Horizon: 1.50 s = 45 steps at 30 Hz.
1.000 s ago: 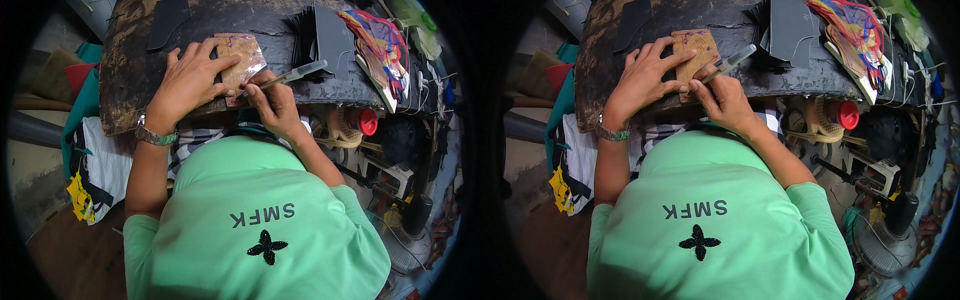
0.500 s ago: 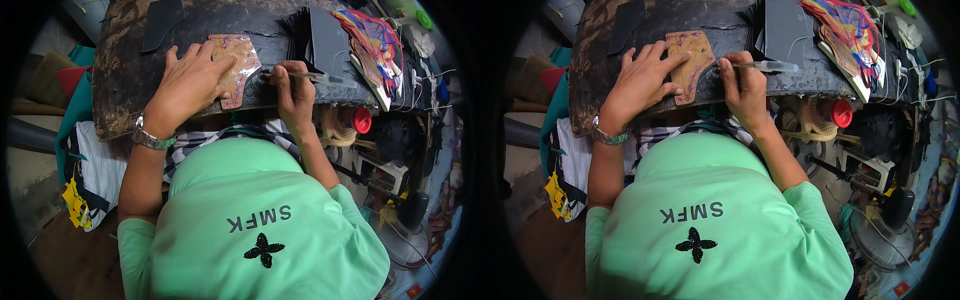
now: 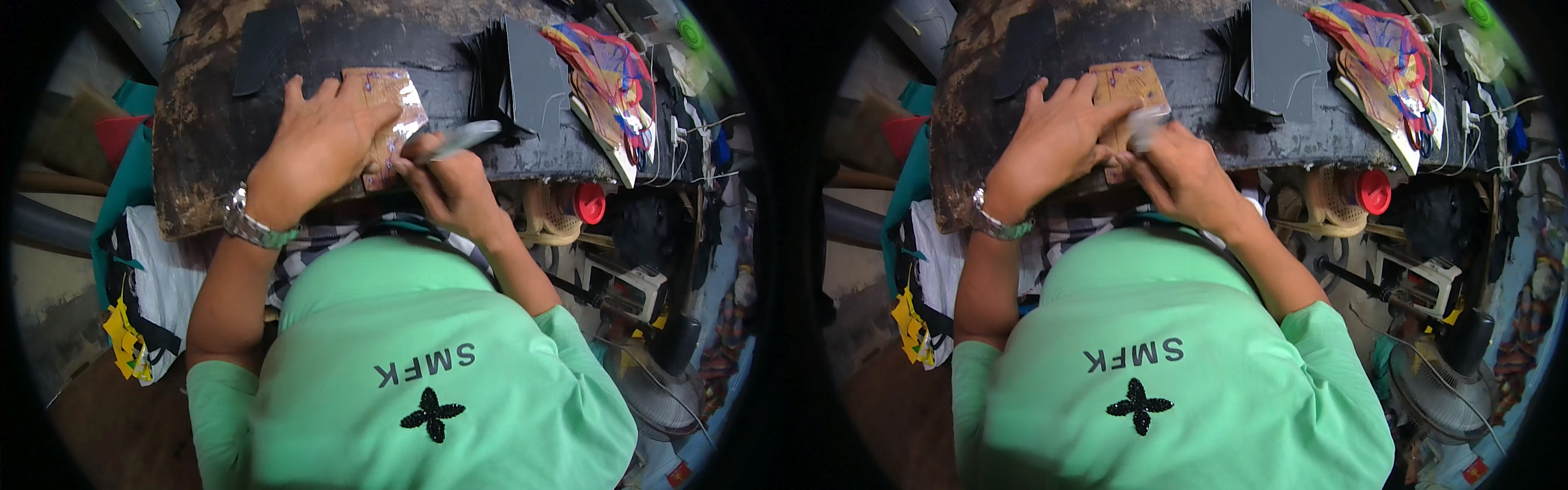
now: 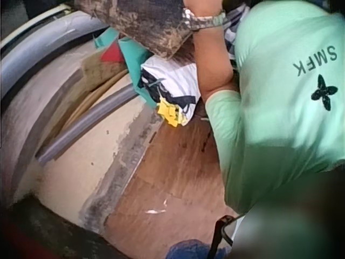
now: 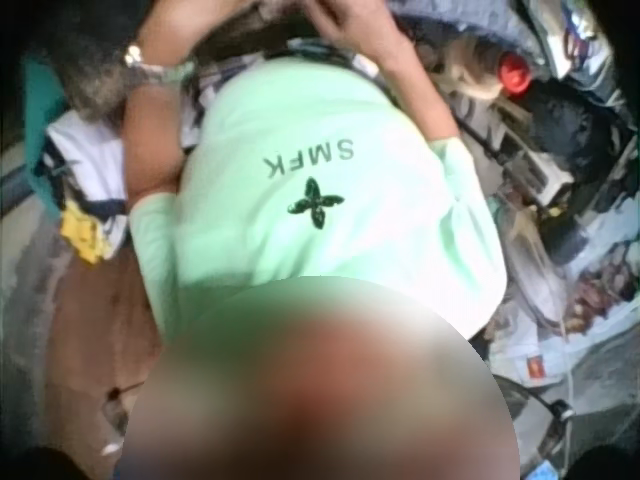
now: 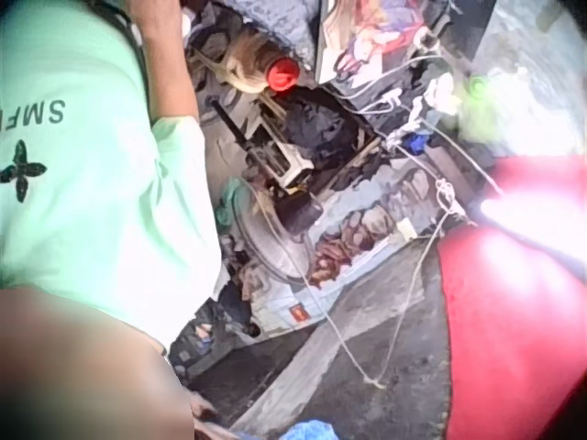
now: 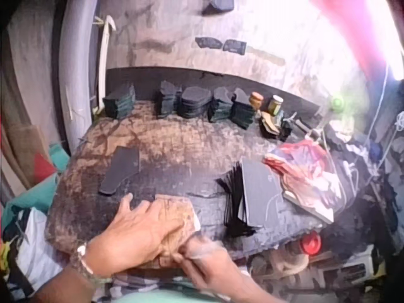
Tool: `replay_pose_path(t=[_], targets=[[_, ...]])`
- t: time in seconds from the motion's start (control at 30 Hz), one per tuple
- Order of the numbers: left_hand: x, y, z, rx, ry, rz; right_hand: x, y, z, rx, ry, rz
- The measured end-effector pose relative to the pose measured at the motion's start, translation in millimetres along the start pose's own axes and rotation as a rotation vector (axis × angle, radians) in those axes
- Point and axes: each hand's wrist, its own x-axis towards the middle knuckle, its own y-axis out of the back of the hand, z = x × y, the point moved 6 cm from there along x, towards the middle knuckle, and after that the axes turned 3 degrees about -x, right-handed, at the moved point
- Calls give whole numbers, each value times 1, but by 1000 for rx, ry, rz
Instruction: The person uses a template and a knife to trace and cut multiple dark sheets of material on a workbench. They repeatedly align the template, trace the outline, and cut the material, then stack the finished pieces.
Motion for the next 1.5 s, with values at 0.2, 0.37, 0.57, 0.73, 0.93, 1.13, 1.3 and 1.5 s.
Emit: replay_pose_path(t=[0.2,0.37,0.57,0.73,0.93,1.13,1.3,1.5], targets=[[-3,2,0,-55,73,-82,23,13,50,109,-336,417],[-10,-3,-6,-116,70,-19,33,11,72,13,-382,425],[-18,-15,-13,-182,72,35,29,12,69,91,-381,357],[-17,-15,-13,-151,53,31,42,9,67,-31,-309,337],[-18,-16,-14,-154,82,30,52,1,66,-70,-291,205],[-14,-10,-13,-165,28,69,57,-1,66,-126,-241,154],[-15,-9,-11,-166,17,77,57,1,71,-14,-345,238],[-15,-9,-11,-149,29,56,68,-14,60,-86,-159,165]])
